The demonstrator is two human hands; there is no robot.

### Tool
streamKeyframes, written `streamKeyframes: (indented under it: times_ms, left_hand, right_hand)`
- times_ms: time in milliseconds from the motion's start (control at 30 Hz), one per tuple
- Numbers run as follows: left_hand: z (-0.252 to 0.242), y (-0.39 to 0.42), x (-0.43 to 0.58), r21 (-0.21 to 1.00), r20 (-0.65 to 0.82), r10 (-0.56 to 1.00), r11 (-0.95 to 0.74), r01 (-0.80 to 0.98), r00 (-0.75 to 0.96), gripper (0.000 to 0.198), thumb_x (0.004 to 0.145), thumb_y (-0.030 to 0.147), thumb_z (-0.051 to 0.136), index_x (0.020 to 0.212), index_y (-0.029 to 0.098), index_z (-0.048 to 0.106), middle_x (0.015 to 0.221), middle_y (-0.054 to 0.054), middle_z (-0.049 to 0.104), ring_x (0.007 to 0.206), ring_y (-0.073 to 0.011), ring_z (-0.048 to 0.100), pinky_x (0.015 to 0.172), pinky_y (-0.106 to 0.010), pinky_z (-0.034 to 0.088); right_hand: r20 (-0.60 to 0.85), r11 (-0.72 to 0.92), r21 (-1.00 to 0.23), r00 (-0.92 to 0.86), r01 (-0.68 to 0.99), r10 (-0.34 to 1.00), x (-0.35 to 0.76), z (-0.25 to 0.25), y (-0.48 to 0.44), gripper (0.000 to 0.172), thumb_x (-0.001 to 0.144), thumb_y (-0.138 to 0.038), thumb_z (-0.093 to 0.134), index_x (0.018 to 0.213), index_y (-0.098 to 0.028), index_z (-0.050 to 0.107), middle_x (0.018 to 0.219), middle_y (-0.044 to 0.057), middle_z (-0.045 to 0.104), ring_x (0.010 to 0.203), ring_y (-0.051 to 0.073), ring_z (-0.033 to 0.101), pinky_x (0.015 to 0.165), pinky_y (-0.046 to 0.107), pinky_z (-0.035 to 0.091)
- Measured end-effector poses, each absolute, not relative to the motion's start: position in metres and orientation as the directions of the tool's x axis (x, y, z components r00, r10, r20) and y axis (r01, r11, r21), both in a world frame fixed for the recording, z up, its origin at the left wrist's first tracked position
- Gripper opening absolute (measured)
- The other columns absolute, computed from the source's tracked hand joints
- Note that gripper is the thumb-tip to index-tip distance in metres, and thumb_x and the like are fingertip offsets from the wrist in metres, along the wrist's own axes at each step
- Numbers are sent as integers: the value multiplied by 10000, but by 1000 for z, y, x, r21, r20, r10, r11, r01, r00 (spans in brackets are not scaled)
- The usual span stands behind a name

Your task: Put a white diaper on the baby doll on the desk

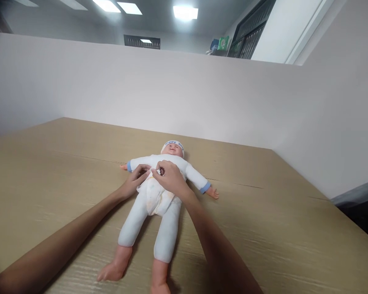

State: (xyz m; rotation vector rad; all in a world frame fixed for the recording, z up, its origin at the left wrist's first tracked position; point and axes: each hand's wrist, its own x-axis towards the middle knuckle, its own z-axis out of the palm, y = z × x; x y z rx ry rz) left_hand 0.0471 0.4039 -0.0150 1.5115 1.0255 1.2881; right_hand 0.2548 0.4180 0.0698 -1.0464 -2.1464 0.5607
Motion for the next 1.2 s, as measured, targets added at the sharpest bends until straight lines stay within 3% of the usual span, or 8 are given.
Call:
streamKeyframes:
  times_ms: [200,300,367,533,633,767,900,1200]
  left_hand:
    - [-13,406,48,972,220,962,-230,45,162,549,960,755,674,985,211,601,800,41,525,691,-144,460,639,-279,386]
    - [-13,408,50,971,216,965,-228,71,147,577,937,790,661,952,217,589,772,43,509,685,-151,458,636,-288,390]
    - [-10,408,52,967,226,969,-236,101,99,563,931,773,671,975,218,590,817,25,550,734,-166,504,676,-299,422]
    - [13,375,53,942,286,955,-265,204,-80,419,988,601,698,1148,225,603,1138,-65,676,881,-201,591,779,-335,470]
    - [31,330,51,856,410,909,-411,314,72,287,1109,511,564,1133,238,652,1131,-62,714,892,-215,606,808,-357,478]
    - [39,279,44,672,370,761,-616,412,533,244,1143,423,523,1047,250,666,1033,-54,723,968,-255,605,907,-400,471]
    - [27,266,38,637,296,813,-559,531,502,195,1100,431,609,1021,256,639,1046,-39,738,993,-270,596,927,-412,451]
    - [15,286,61,575,259,935,-349,740,241,427,1002,610,710,879,252,513,841,-33,646,803,-270,563,759,-376,383]
  right_hand:
    - [360,581,-650,-475,490,803,257,70,421,240,951,-320,659,775,-241,516,768,-37,558,731,168,513,719,323,394]
    - [372,563,-694,-447,449,814,258,68,426,100,923,-278,650,963,-244,565,839,-37,586,723,167,535,714,313,439]
    - [400,570,-692,-421,443,814,257,67,427,192,934,-233,613,1123,-236,579,900,-23,596,730,174,559,729,320,479]
    - [683,714,-432,-317,551,658,259,72,395,210,1008,-110,490,1104,-236,628,1058,82,652,983,264,656,926,424,530]
    - [761,776,-365,-315,514,567,269,74,348,211,1054,-101,483,1056,-257,625,1064,88,656,1053,276,669,963,428,548]
    - [536,813,-472,-622,340,571,293,68,286,154,1070,-137,572,1125,-269,629,1117,64,706,1069,246,702,955,389,584]
    - [197,744,-517,-787,424,585,320,57,262,81,1040,-196,691,1078,-264,670,1104,46,752,1081,271,703,945,409,575]
    - [272,423,-552,-325,718,906,304,26,272,116,1055,-312,683,1064,-243,590,723,-37,597,680,220,602,675,343,420]
